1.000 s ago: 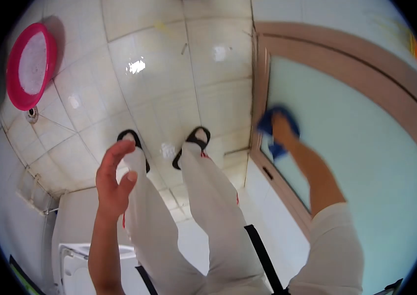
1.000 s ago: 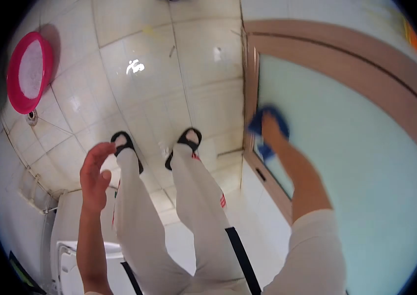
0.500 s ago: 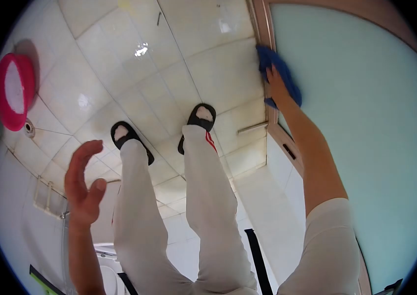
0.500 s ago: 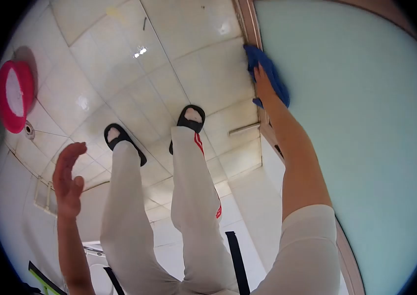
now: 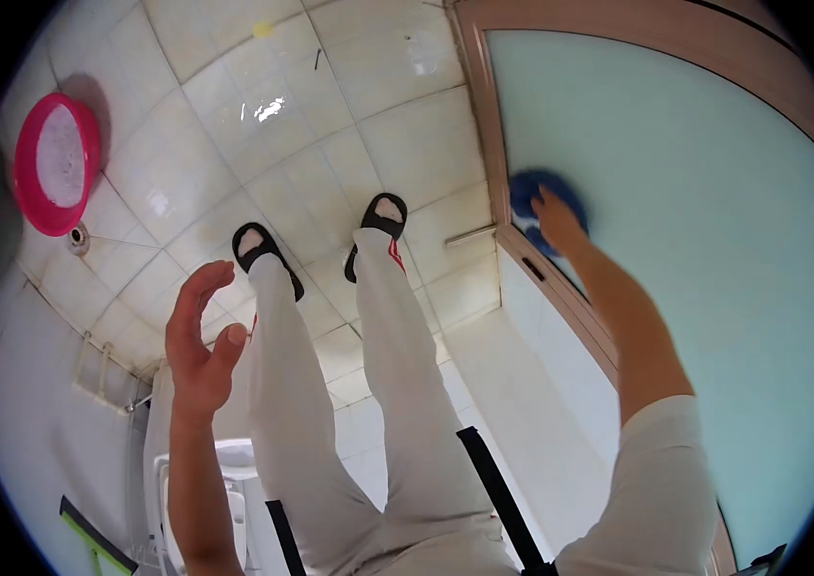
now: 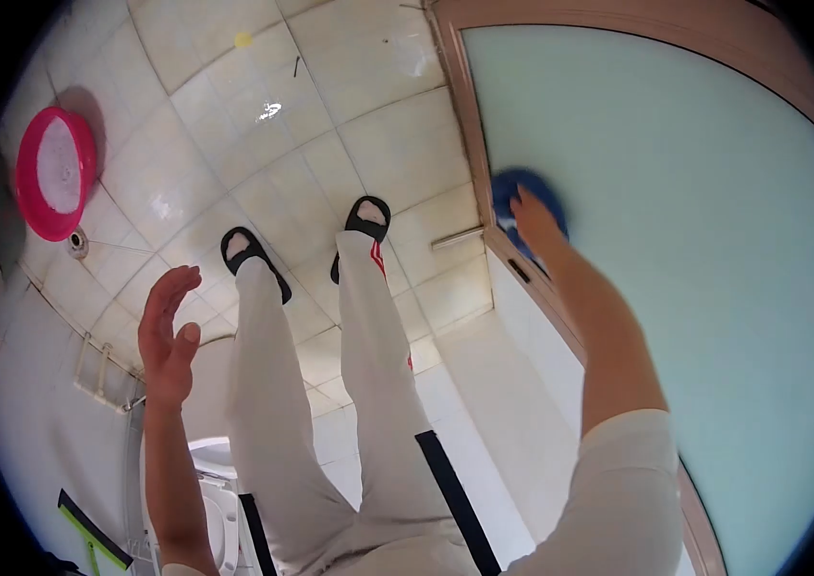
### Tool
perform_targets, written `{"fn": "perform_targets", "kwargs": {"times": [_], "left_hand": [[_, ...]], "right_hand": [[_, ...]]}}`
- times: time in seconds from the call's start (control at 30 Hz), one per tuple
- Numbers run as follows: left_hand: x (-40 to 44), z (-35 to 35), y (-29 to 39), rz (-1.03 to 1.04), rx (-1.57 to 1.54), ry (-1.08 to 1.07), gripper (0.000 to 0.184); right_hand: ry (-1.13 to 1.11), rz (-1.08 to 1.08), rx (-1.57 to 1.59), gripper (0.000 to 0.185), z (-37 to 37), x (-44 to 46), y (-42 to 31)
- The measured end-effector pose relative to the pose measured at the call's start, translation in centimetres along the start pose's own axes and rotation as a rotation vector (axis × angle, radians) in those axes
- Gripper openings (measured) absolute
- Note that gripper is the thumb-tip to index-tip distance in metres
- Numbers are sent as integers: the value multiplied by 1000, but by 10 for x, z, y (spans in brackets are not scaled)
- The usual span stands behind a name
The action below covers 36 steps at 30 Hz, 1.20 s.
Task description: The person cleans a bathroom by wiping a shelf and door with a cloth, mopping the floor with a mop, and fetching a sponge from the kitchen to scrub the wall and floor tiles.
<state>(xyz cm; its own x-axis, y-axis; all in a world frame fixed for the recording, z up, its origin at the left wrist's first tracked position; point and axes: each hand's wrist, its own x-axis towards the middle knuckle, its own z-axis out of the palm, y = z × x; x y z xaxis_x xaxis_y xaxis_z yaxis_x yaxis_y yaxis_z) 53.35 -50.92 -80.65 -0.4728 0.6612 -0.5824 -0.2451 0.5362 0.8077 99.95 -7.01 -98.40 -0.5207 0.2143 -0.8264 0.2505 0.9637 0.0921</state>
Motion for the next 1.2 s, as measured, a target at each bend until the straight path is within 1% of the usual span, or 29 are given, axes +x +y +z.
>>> {"fn": "perform_targets", "kwargs": {"times": [0.03,0.07,0.1,0.13,0.17,0.2,0.23,0.27,0.33,0.4,0.43,0.47,0.5,0.53,0.6,0.63,0.7,0.73,0.8,0.83,0.87,0.9,1.0,1.03,1.1,1.17,1.2], "left_hand": [[-10,0,9,28,-8,-1,74],[-19,0,16,54,-14,-4,71],[-27,-1,26,72,1,-9,69],[-32,1,38,73,4,-18,67],[-34,-2,45,91,0,-16,66],[-41,-4,50,104,0,-22,64],[-46,-1,55,93,-17,-17,61],[-48,1,59,86,-35,-3,59],[-60,3,68,93,-37,0,57],[-71,2,76,113,-20,-12,56],[-78,1,80,131,-18,-12,55],[-86,-2,84,140,-3,-19,54],[-92,-3,87,150,14,-20,54],[-100,-8,92,164,30,-19,53],[-124,-21,99,178,-16,10,50],[-130,-23,104,181,-36,20,50],[-148,-27,121,206,-113,5,49],[-149,-25,124,215,-120,4,49],[-155,-19,145,195,-124,-14,47],[-160,-16,153,213,-131,-20,46],[-166,-20,168,242,-144,-34,46],[-172,-19,200,188,-152,-45,45],[-185,-13,255,257,-166,-79,44],[-184,-11,264,294,-206,-118,44],[-172,-17,272,347,-200,-148,43],[-172,-14,295,344,-177,-160,43],[-177,-12,307,320,-168,-162,43]], "right_hand": [[71,-5,-2,38,-63,1,-1],[111,-40,-24,41,-109,6,8],[73,-73,-327,45,-174,5,1],[110,14,-350,48,-210,12,3],[229,74,-218,48,-232,21,16],[388,61,-262,46,-251,23,26],[444,61,-297,46,-288,12,18],[479,92,-231,48,-302,4,14],[543,79,-247,47,-270,-26,14],[348,53,-128,46,-216,-81,8],[179,59,-59,45,-191,-121,1],[135,36,48,45,-145,-162,4],[8,40,35,46,-128,-205,-2],[-25,25,61,44,-141,-252,-15],[-51,85,158,47,-153,-332,-18],[-12,122,160,49,-174,-354,-20],[75,266,133,53,-263,-428,-29],[178,328,107,58,-295,-455,-25],[333,445,-22,62,-359,-519,-9],[521,479,-116,63,-388,-551,-1],[636,536,-202,63,-423,-600,-7],[737,632,-271,63,-446,-640,2],[1067,847,-522,74,-491,-778,22],[1117,960,-617,76,-509,-817,31],[1322,1008,-722,73,-581,-865,37],[1573,1001,-811,64,-641,-895,58],[1740,1022,-729,59,-662,-902,70]]}}
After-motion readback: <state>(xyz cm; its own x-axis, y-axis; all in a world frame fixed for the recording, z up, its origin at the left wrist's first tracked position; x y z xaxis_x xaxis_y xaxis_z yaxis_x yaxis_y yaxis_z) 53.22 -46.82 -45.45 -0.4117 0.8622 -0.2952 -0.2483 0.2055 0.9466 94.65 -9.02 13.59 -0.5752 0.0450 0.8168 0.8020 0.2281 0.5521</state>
